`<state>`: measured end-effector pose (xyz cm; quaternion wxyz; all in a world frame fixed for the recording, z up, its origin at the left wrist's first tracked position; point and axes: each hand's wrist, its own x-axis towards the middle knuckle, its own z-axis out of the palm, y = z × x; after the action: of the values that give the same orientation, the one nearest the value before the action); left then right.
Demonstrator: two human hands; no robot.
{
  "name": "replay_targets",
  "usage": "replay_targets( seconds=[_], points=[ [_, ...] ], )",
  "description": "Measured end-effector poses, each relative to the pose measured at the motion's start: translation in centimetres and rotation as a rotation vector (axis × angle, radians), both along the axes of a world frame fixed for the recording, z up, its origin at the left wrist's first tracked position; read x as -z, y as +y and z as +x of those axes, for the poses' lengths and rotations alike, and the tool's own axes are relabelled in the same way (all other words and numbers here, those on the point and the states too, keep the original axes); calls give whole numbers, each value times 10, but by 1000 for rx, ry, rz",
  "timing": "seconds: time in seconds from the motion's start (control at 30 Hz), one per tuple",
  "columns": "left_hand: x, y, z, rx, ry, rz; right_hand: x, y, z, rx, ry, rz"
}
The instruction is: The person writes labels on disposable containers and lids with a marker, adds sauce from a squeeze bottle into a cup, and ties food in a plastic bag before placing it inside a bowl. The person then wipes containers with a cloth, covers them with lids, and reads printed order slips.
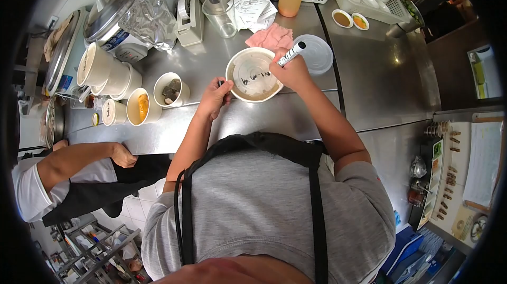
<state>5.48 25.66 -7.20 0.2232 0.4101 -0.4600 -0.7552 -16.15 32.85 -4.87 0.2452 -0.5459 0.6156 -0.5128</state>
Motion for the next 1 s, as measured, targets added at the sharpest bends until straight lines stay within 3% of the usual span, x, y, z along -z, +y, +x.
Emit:
replay_targets(
  seconds=[0.43,0.53,0.63,0.77,0.9,1.0],
  points=[
    [3,-2,0,8,-3,-2,0,0,-3,76,-4,-41],
    [0,0,0,-12,11,-18,-9,4,-6,42,-32,53],
    [-5,1,0,-93,-229,-690,-26,0,5,39,-241,-48],
    [-53,23,-13,81,-258,-838,-55,1,39,-136,-148,-122],
    [-70,29,-16,64,-177,-898,-59,-1,62,-255,-13,-183],
    [-58,22,-10,77,-141,-856,-49,-4,40,-94,-67,-264]
  ],
)
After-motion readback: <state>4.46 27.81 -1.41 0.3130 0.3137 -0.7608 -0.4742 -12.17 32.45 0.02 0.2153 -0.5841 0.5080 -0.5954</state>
